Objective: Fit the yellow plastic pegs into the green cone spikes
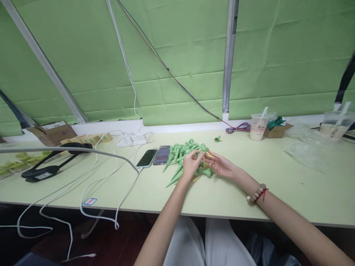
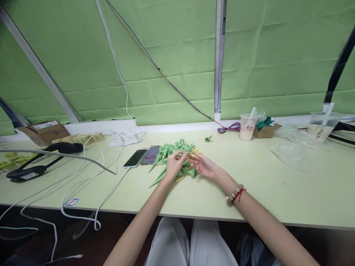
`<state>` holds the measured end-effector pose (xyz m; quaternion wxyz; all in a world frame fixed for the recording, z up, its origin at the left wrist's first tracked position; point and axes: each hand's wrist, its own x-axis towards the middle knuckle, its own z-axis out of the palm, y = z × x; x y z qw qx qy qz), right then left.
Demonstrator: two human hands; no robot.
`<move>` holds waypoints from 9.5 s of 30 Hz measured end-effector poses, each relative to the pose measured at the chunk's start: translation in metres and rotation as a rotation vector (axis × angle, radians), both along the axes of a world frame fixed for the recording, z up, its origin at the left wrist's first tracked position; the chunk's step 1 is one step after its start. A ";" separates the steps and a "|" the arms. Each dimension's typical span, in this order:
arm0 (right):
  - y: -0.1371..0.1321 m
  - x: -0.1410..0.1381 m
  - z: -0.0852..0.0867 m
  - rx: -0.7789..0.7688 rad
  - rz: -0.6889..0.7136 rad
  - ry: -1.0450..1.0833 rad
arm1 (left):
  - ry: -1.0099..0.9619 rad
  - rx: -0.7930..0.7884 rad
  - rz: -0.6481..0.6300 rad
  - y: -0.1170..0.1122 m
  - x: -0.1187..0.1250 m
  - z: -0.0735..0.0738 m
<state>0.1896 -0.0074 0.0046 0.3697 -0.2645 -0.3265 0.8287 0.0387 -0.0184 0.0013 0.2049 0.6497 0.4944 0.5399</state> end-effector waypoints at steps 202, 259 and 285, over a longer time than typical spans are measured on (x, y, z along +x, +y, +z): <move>0.061 0.019 0.072 1.623 -0.411 -1.110 | -0.845 -0.515 -0.563 0.033 0.018 0.028; 0.050 -0.005 0.063 0.930 -0.379 -0.509 | -0.561 -0.138 -0.233 0.028 0.023 0.033; 0.053 -0.005 0.056 1.081 -0.423 -0.681 | -0.690 -0.335 -0.348 0.032 0.021 0.027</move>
